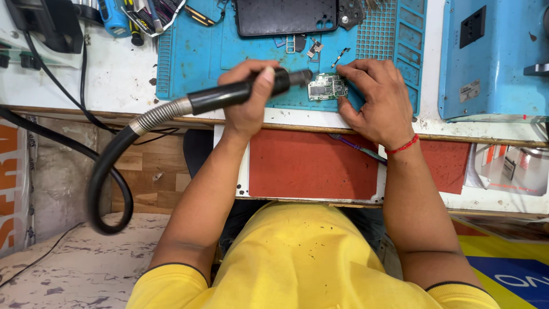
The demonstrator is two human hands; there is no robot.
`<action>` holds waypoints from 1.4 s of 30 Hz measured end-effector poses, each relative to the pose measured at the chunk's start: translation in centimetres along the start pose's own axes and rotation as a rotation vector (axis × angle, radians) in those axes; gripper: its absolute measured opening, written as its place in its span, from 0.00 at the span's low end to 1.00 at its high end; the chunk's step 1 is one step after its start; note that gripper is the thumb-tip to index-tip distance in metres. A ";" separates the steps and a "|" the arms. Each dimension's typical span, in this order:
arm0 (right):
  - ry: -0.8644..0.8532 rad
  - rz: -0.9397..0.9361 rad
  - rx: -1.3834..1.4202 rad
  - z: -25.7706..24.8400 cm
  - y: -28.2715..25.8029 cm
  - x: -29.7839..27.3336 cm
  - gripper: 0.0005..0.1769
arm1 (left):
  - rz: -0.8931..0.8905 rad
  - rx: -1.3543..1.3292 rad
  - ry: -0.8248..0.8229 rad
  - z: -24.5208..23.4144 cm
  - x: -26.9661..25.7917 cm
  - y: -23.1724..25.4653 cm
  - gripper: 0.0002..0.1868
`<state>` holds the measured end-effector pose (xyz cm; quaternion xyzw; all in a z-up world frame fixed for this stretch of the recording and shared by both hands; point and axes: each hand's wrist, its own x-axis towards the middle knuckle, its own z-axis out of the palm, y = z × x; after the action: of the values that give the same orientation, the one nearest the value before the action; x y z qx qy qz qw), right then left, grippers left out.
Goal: The person uses a hot air gun to apply heat to a small green circuit board held in place with their left hand. They repeatedly direct the hot air onto specific components on the board while working at a cluttered workbench.
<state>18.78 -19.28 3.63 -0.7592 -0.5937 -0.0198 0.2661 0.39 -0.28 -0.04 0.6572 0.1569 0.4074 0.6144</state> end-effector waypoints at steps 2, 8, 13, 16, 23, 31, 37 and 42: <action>0.005 0.005 -0.004 0.0 0.0 0.0 0.26 | 0.029 0.033 -0.069 -0.1 0.1 -0.1 0.20; -0.003 0.025 0.001 0.0 0.1 0.1 0.27 | -0.054 -0.029 -0.044 0.0 0.3 0.4 0.20; 0.013 -0.017 0.039 -0.4 0.1 0.5 0.27 | 0.159 -0.073 -0.206 -0.1 1.0 1.0 0.18; -0.003 -0.030 0.036 0.0 0.5 0.2 0.26 | 0.104 -0.063 -0.088 -0.4 0.4 0.6 0.17; -0.033 -0.077 0.024 0.2 1.5 -0.2 0.23 | 0.071 -0.081 -0.104 -1.0 -0.2 0.1 0.16; -0.015 -0.086 0.028 -0.1 1.0 0.2 0.25 | 0.138 -0.011 -0.102 0.0 0.2 1.2 0.15; -0.025 -0.068 0.020 0.1 0.8 0.1 0.26 | 0.088 -0.016 -0.048 -0.2 -0.2 0.5 0.14; -0.014 -0.075 0.012 0.2 0.8 0.0 0.25 | 0.142 -0.007 -0.046 -0.3 -0.6 -0.1 0.16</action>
<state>19.49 -19.35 3.15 -0.7347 -0.6239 -0.0208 0.2657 -0.12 -0.45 -0.39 0.6738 0.0942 0.4352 0.5897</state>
